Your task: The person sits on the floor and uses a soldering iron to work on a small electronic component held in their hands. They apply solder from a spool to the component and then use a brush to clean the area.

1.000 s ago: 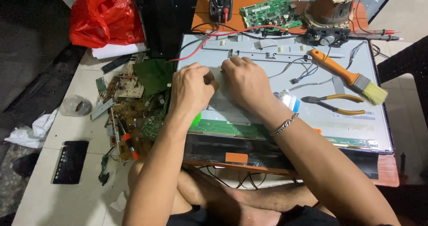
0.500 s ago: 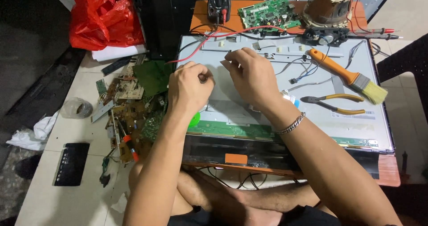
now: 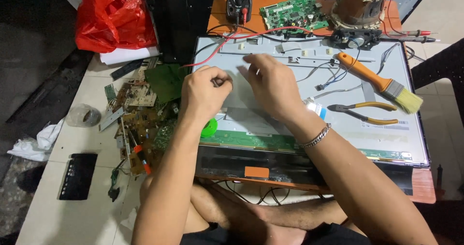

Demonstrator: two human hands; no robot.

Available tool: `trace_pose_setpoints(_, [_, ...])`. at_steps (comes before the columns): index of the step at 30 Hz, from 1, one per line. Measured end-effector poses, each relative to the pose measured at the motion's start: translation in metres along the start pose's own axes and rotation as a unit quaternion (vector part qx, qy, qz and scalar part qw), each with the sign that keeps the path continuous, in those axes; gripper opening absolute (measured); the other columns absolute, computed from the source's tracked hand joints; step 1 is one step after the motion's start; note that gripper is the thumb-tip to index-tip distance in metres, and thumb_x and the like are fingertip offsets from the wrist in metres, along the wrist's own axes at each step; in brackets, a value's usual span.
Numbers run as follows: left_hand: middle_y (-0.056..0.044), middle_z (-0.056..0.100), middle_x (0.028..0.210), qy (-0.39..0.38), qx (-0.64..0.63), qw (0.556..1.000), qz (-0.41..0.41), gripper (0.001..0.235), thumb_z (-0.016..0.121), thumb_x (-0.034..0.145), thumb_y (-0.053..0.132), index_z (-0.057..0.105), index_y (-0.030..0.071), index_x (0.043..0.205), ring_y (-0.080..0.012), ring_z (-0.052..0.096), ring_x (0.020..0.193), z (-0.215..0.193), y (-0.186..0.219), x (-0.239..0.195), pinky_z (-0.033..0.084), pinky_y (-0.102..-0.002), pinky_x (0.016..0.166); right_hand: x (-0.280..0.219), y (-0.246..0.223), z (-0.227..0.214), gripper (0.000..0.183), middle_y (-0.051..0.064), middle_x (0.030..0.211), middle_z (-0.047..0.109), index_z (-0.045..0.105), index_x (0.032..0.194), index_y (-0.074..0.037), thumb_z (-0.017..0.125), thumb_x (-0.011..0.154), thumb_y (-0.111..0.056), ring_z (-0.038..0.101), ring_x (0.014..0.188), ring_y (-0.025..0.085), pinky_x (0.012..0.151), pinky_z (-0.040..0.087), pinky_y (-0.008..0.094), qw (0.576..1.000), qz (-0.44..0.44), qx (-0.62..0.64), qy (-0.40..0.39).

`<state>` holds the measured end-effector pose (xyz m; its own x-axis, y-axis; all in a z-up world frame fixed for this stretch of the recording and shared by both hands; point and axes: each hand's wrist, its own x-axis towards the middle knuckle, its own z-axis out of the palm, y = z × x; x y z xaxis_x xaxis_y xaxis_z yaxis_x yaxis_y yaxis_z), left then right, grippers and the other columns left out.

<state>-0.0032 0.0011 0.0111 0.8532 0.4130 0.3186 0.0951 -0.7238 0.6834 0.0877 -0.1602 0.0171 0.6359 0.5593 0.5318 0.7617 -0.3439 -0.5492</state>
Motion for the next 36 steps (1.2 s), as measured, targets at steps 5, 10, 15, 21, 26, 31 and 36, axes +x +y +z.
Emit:
trace_pose_setpoints(5, [0.004, 0.065, 0.07, 0.013, -0.11, 0.994, -0.006, 0.003, 0.075, 0.079, 0.022, 0.078, 0.022, 0.08, -0.0112, 0.068, 0.073, -0.008, 0.002, 0.0, 0.055, -0.028, 0.076, 0.006, -0.013, -0.021, 0.018, 0.013, 0.081, 0.065, 0.067, 0.112, 0.0, 0.057, 0.098, -0.002, 0.064, 0.062, 0.019, 0.056, 0.051, 0.032, 0.963, 0.127, 0.238, -0.02])
trace_pose_setpoints(10, [0.005, 0.064, 0.067, 0.012, -0.188, 0.982, 0.018, 0.004, 0.075, 0.078, 0.016, 0.078, 0.019, 0.079, -0.0072, 0.063, 0.07, -0.013, 0.005, -0.002, 0.053, -0.026, 0.079, 0.007, -0.021, -0.027, 0.017, 0.014, 0.078, 0.062, 0.062, 0.11, 0.002, 0.051, 0.098, -0.004, 0.067, 0.058, 0.021, 0.042, 0.05, 0.03, 0.888, 0.222, 0.398, -0.065])
trace_pose_setpoints(15, [0.002, 0.067, 0.069, 0.008, -0.193, 0.98, 0.053, 0.005, 0.075, 0.078, 0.013, 0.077, 0.018, 0.079, -0.0096, 0.064, 0.071, -0.014, 0.004, -0.004, 0.053, -0.028, 0.079, 0.01, -0.021, -0.026, 0.017, 0.01, 0.075, 0.056, 0.058, 0.114, 0.002, 0.05, 0.102, -0.006, 0.058, 0.054, 0.017, 0.043, 0.042, 0.029, 0.857, 0.262, 0.432, -0.104])
trace_pose_setpoints(21, [0.003, 0.066, 0.071, 0.008, -0.142, 0.988, 0.06, 0.003, 0.076, 0.079, 0.017, 0.078, 0.019, 0.081, -0.0113, 0.063, 0.072, -0.012, 0.005, -0.004, 0.053, -0.029, 0.079, 0.008, -0.027, -0.035, 0.029, 0.004, 0.068, 0.039, 0.06, 0.11, 0.001, 0.069, 0.096, -0.023, 0.038, 0.051, 0.012, 0.043, 0.029, 0.027, 0.831, 0.302, 0.44, -0.16])
trace_pose_setpoints(26, [0.003, 0.066, 0.072, 0.0, -0.126, 0.989, 0.072, 0.004, 0.075, 0.08, 0.017, 0.077, 0.02, 0.08, -0.0123, 0.064, 0.073, -0.011, 0.004, -0.004, 0.053, -0.03, 0.078, 0.007, -0.039, -0.045, 0.02, 0.003, 0.062, 0.041, 0.062, 0.108, 0.003, 0.069, 0.095, -0.01, 0.041, 0.045, 0.012, 0.04, 0.03, 0.026, 0.843, 0.291, 0.412, -0.187])
trace_pose_setpoints(31, [0.004, 0.065, 0.07, 0.004, -0.114, 0.991, 0.069, 0.002, 0.075, 0.079, 0.019, 0.076, 0.021, 0.078, -0.0123, 0.064, 0.072, -0.011, 0.003, -0.004, 0.053, -0.029, 0.077, 0.006, -0.024, -0.032, 0.009, 0.004, 0.062, 0.043, 0.065, 0.101, 0.003, 0.064, 0.095, -0.004, 0.043, 0.045, 0.013, 0.041, 0.033, 0.027, 0.853, 0.282, 0.396, -0.19])
trace_pose_setpoints(36, [0.004, 0.065, 0.07, 0.001, -0.101, 0.992, 0.078, 0.003, 0.075, 0.079, 0.02, 0.076, 0.021, 0.077, -0.014, 0.065, 0.072, -0.01, 0.003, -0.005, 0.054, -0.031, 0.077, 0.005, -0.022, -0.027, 0.011, 0.007, 0.062, 0.049, 0.067, 0.101, 0.007, 0.064, 0.095, -0.002, 0.05, 0.043, 0.014, 0.04, 0.039, 0.027, 0.883, 0.261, 0.346, -0.179])
